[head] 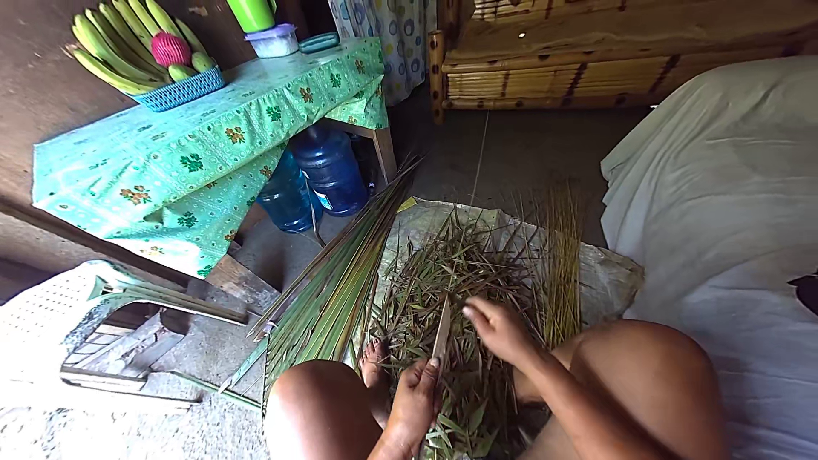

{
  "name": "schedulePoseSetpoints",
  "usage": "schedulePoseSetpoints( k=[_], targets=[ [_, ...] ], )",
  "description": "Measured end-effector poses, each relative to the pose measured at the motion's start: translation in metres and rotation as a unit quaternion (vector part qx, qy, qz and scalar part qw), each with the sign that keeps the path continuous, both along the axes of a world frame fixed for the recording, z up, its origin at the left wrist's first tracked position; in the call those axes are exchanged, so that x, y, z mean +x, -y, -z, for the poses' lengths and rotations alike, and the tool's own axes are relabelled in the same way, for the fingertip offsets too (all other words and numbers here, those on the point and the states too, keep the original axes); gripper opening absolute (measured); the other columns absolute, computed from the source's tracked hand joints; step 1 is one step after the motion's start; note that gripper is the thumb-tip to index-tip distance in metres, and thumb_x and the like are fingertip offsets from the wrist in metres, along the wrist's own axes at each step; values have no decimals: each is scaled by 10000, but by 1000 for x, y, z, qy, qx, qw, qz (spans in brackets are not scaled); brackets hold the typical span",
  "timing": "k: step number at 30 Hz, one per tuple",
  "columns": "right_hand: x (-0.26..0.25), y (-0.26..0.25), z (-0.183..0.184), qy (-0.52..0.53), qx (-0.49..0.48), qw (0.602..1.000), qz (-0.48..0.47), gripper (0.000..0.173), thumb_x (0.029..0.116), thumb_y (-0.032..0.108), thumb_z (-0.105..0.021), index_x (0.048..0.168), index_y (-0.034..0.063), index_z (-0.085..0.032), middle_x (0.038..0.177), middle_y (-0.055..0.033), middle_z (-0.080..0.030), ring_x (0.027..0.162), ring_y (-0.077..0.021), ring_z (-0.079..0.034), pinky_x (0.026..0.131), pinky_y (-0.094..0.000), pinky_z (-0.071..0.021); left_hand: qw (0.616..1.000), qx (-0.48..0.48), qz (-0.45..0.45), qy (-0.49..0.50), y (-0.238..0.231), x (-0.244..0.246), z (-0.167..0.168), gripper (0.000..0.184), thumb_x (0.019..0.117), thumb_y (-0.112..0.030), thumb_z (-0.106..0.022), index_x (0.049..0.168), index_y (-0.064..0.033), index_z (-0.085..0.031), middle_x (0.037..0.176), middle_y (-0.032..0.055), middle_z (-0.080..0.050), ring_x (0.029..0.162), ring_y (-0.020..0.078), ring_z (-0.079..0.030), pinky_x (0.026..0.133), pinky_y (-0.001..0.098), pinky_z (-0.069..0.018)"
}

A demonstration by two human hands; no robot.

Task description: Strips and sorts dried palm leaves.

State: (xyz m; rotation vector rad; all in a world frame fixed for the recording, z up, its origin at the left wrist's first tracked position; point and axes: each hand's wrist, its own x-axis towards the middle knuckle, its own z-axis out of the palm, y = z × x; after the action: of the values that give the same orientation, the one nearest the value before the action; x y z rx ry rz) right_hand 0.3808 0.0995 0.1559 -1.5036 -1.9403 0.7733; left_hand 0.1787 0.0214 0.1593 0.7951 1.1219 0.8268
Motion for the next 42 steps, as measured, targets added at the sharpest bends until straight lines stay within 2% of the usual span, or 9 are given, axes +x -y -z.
schedulePoseSetpoints(
  k=[2, 6, 13, 17, 22, 26, 32, 38, 42],
  targets=[
    [9, -7, -3, -26, 0, 999, 24, 348, 1057, 252, -482, 1101, -16, -699, 850, -155, -681, 769, -262, -658, 740, -470, -537, 1000, 0, 2, -6, 0, 1, 2, 325, 1113, -184, -346, 874, -89, -544, 518, -61, -402, 380, 8, -344, 371, 153, -308],
    [-9, 26, -7, -126, -58, 980, -145, 332, 1034, 229, -493, 1029, -14, -719, 754, -74, -642, 646, -110, -573, 634, -303, -498, 999, 17, -20, -38, -7, 1, 3, 320, 1117, -171, -351, 896, -77, -562, 536, -57, -420, 398, 19, -359, 386, 170, -325],
    [-17, 21, 15, -33, 81, 983, -158, 354, 1035, 293, -509, 904, 21, -694, 773, -118, -666, 700, -224, -661, 636, -403, -545, 1000, 18, -12, 3, -4, 1, 1, 331, 1107, -169, -326, 856, -104, -532, 515, -75, -399, 389, -2, -335, 380, 155, -290],
    [4, -13, 10, -14, 11, 1000, -18, 357, 1056, 241, -486, 1115, -39, -701, 922, -194, -709, 852, -319, -697, 803, -528, -552, 999, -8, 22, 23, 4, 0, -2, 349, 1114, -191, -318, 849, -107, -528, 516, -76, -395, 380, -2, -337, 371, 147, -299],
    [10, -13, -3, -235, -113, 965, 22, 337, 1061, 166, -437, 1241, -31, -641, 698, 44, -559, 543, -6, -486, 516, -173, -422, 999, -12, 30, 5, 3, -2, -3, 330, 1116, -181, -315, 907, -79, -549, 529, -60, -445, 392, 8, -391, 387, 150, -347],
    [-9, 6, -6, -301, -262, 915, -56, 353, 1052, 181, -440, 1304, 4, -614, 662, 65, -545, 494, -9, -466, 455, -166, -383, 998, -12, 52, 35, 1, -1, -2, 352, 1113, -188, -289, 964, -57, -580, 558, -50, -523, 420, 9, -483, 410, 147, -423],
    [2, -14, -8, -265, -169, 949, 13, 299, 1078, 154, -438, 1219, -21, -635, 683, 58, -529, 534, -9, -467, 504, -170, -400, 998, -13, 57, 29, 7, -8, 4, 311, 1106, -178, -312, 936, -83, -554, 609, -24, -578, 467, 33, -545, 455, 166, -477],
    [-14, 38, -1, -98, -71, 969, -217, 320, 1031, 240, -516, 1009, -9, -714, 806, -121, -674, 714, -190, -628, 680, -382, -522, 1000, -11, -10, -11, -3, -1, 3, 328, 1116, -166, -334, 915, -65, -572, 534, -46, -485, 398, 13, -431, 389, 154, -377],
    [-15, 31, 10, -19, 74, 980, -181, 333, 1026, 278, -524, 943, 25, -723, 821, -119, -703, 739, -241, -697, 663, -432, -573, 1000, -5, -29, -2, -2, 1, 1, 337, 1115, -152, -308, 907, -66, -558, 523, -52, -463, 386, 4, -393, 375, 148, -339]
  ],
)
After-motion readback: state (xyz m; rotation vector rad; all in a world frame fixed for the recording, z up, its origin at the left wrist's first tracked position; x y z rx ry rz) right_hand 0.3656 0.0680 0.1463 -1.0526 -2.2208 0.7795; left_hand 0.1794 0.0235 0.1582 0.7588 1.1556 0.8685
